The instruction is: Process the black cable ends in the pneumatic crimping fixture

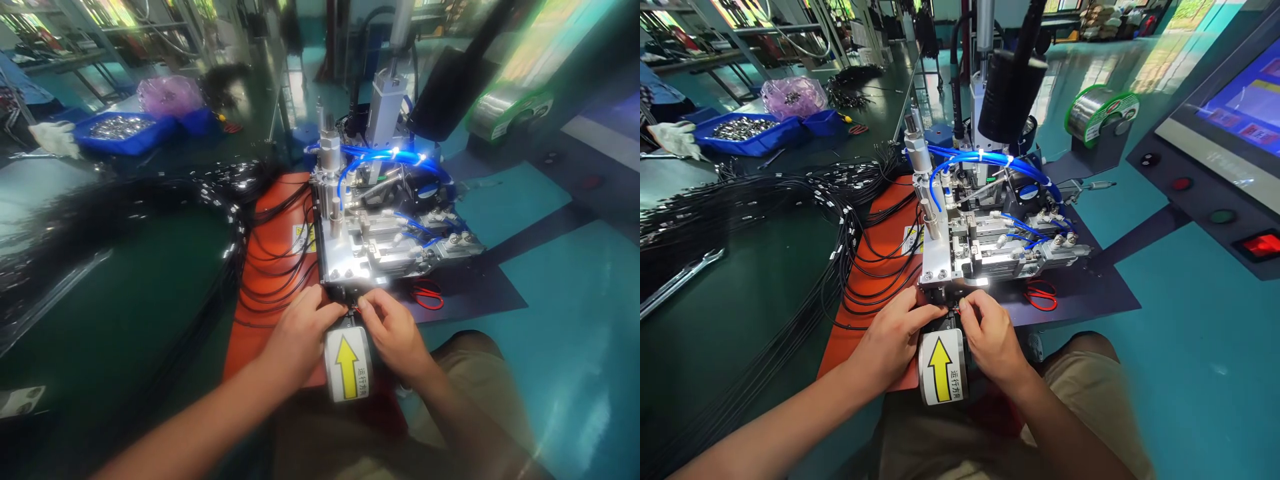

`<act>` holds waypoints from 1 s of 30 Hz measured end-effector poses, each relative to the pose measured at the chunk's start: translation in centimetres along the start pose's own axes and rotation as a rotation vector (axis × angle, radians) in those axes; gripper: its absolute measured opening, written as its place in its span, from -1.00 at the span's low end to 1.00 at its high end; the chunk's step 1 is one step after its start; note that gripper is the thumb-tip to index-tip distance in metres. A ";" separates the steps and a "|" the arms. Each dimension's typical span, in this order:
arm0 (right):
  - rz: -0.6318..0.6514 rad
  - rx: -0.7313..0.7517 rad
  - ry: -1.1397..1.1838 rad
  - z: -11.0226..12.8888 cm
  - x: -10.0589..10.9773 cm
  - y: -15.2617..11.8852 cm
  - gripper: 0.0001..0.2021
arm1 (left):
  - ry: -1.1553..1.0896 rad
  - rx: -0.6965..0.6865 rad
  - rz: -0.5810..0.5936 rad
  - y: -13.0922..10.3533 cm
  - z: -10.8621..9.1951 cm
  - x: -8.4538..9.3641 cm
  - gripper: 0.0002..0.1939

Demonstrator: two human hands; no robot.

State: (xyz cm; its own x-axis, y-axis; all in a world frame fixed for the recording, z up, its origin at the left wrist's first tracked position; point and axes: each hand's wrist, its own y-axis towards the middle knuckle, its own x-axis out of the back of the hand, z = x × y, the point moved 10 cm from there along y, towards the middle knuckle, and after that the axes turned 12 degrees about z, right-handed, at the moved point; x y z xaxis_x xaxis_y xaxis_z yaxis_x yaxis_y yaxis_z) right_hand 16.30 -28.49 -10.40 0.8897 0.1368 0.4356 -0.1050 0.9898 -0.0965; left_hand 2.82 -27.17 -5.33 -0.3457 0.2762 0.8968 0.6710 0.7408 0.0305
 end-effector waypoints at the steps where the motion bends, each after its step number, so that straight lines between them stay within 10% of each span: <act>1: 0.000 -0.001 0.002 0.0 0.0 0.0 -0.76 | -0.003 -0.003 0.008 0.0 0.0 0.0 -0.64; 30: -0.046 0.010 -0.010 -0.2 -0.2 0.1 -0.77 | -0.044 -0.055 0.039 -0.2 -0.4 0.0 -0.63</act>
State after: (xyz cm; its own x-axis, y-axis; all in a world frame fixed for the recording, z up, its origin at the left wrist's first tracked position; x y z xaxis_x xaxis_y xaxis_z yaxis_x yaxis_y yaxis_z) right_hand 16.20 -28.42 -10.69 0.8891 0.0919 0.4483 -0.0687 0.9953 -0.0678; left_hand 2.92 -27.60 -5.19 -0.3462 0.3323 0.8773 0.7195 0.6941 0.0210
